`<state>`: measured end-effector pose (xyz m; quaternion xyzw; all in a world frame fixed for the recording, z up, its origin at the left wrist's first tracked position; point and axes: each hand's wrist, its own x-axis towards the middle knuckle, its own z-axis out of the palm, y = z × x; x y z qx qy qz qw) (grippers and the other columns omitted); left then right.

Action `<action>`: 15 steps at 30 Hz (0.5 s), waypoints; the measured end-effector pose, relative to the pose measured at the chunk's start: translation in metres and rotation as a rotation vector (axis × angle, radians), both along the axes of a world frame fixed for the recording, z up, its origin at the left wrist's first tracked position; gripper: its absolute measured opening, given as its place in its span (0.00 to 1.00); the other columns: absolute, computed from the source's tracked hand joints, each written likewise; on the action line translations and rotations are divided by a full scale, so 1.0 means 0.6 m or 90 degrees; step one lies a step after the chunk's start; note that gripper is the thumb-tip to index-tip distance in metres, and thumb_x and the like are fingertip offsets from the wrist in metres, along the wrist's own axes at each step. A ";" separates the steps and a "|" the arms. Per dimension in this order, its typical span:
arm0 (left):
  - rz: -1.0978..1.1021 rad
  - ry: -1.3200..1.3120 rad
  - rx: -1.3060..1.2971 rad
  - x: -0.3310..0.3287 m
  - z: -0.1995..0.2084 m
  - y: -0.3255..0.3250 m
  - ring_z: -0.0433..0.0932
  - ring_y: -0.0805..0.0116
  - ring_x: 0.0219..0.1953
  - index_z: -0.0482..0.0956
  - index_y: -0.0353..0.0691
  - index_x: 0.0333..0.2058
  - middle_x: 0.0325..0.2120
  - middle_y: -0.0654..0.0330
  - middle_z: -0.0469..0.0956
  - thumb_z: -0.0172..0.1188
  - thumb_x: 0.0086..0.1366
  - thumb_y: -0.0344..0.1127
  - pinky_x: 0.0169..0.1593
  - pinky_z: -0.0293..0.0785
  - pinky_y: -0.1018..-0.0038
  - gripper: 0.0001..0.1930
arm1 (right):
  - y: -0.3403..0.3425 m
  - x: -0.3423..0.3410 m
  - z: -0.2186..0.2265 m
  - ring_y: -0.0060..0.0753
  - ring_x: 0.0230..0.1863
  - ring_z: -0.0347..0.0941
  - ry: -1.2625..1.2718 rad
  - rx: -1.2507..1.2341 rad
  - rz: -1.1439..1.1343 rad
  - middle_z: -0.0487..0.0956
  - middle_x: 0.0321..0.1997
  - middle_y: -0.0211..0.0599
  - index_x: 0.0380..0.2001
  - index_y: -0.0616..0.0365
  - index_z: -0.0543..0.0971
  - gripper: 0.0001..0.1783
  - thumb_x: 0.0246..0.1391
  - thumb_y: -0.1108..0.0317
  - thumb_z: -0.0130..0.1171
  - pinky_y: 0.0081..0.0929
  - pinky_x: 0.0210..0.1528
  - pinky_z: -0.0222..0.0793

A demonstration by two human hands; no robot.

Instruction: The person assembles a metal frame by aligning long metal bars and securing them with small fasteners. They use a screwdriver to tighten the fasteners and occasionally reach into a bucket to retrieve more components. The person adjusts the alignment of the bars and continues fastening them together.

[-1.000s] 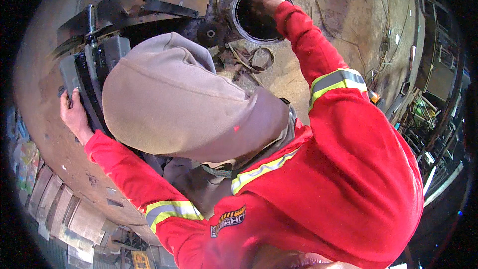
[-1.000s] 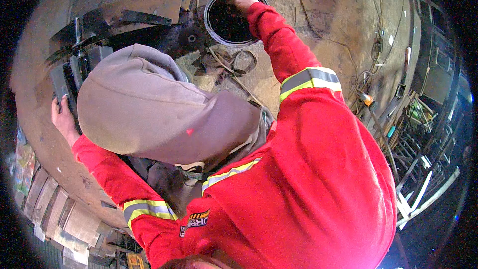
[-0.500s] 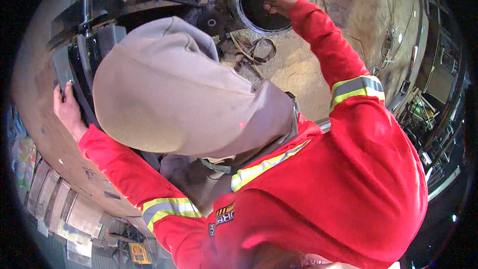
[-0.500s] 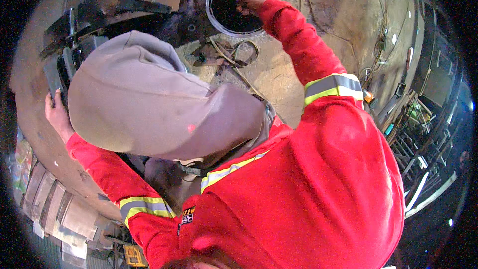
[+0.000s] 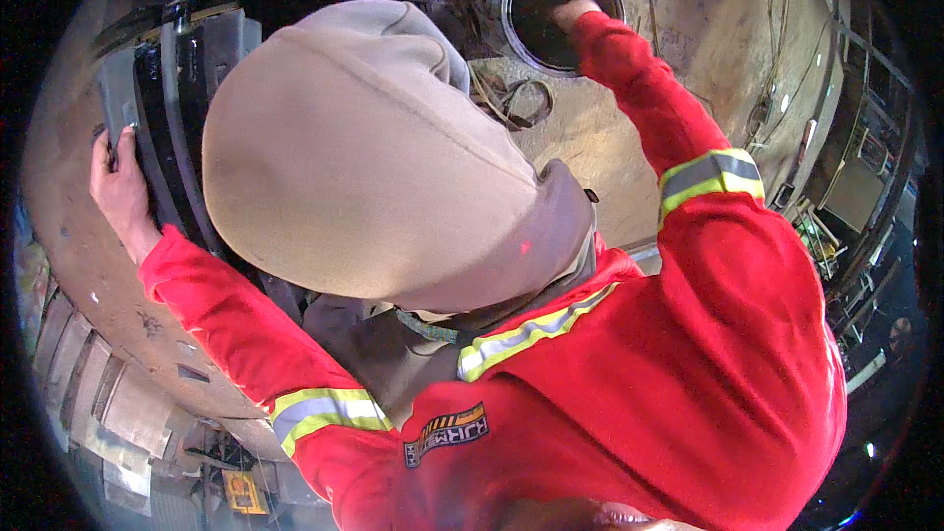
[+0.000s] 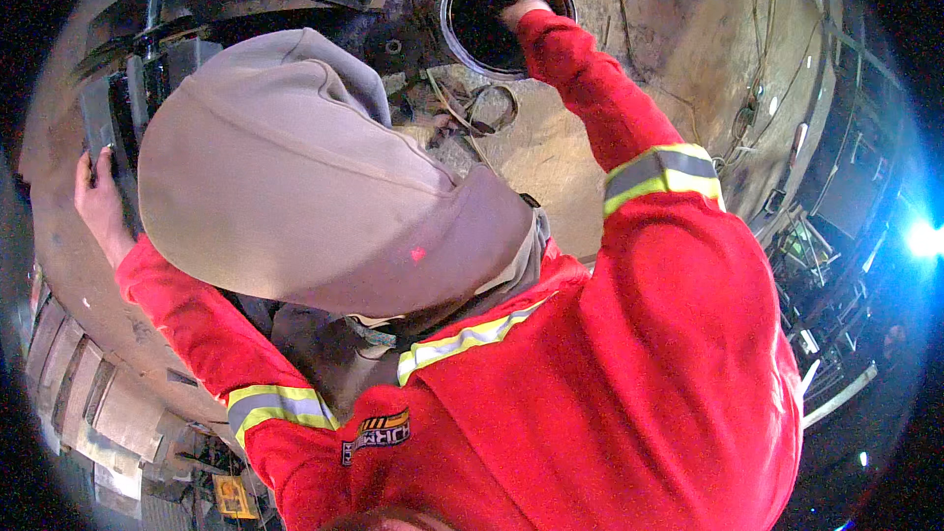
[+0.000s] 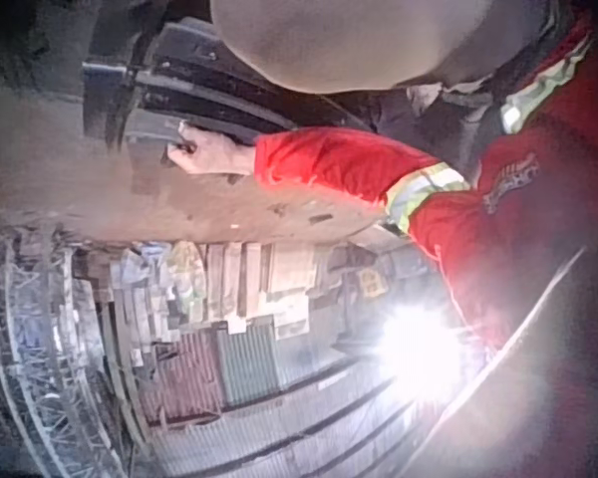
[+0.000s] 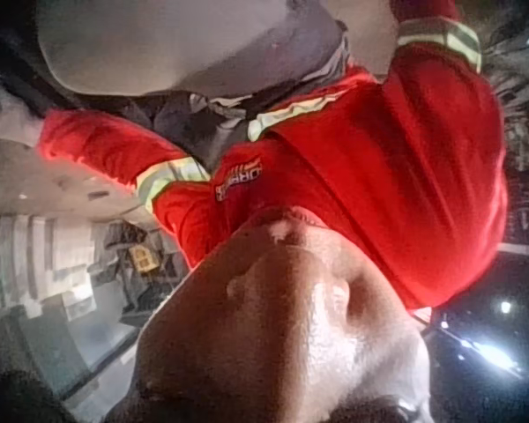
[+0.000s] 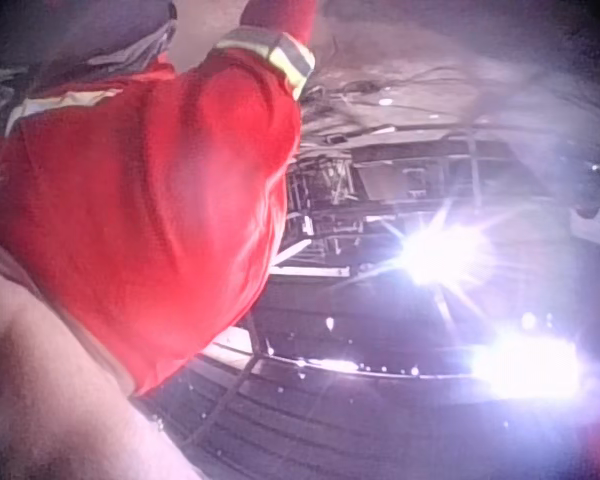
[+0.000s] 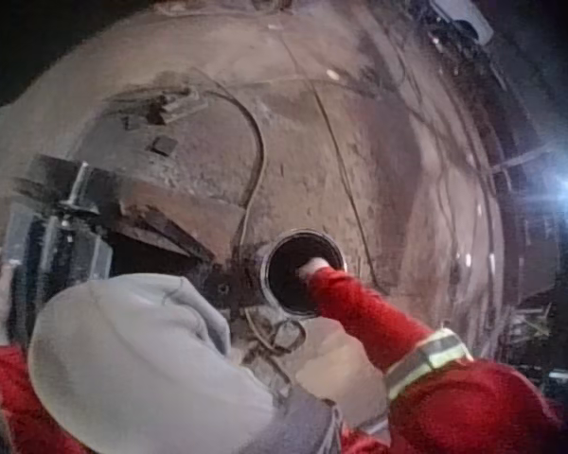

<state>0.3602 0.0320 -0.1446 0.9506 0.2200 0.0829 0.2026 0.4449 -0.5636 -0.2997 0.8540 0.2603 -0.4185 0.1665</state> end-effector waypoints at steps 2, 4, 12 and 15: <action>0.001 0.003 -0.009 -0.003 0.000 0.002 0.73 0.75 0.32 0.75 0.33 0.47 0.31 0.58 0.78 0.62 0.59 0.40 0.39 0.70 0.79 0.21 | -0.007 -0.033 -0.028 0.32 0.34 0.74 0.029 0.068 -0.364 0.77 0.31 0.38 0.41 0.48 0.81 0.17 0.51 0.53 0.55 0.33 0.38 0.70; -0.002 -0.001 -0.035 -0.001 -0.005 0.004 0.72 0.76 0.32 0.75 0.33 0.47 0.31 0.59 0.78 0.62 0.59 0.39 0.39 0.69 0.80 0.20 | -0.010 -0.061 -0.045 0.34 0.39 0.74 -0.003 0.126 -0.680 0.79 0.36 0.39 0.41 0.48 0.81 0.19 0.50 0.50 0.55 0.32 0.41 0.68; 0.029 0.017 -0.088 -0.002 0.014 -0.019 0.70 0.76 0.32 0.75 0.34 0.47 0.30 0.62 0.76 0.61 0.60 0.42 0.40 0.68 0.80 0.21 | 0.046 -0.031 -0.017 0.48 0.52 0.71 0.034 -0.027 -0.478 0.76 0.48 0.47 0.45 0.50 0.79 0.21 0.52 0.52 0.50 0.39 0.54 0.65; 0.048 0.013 -0.136 -0.002 0.013 -0.019 0.71 0.77 0.31 0.76 0.34 0.46 0.29 0.62 0.76 0.61 0.60 0.40 0.39 0.68 0.81 0.19 | 0.044 -0.034 -0.033 0.47 0.51 0.71 0.024 -0.034 -0.450 0.77 0.47 0.47 0.44 0.51 0.79 0.21 0.52 0.52 0.51 0.39 0.53 0.66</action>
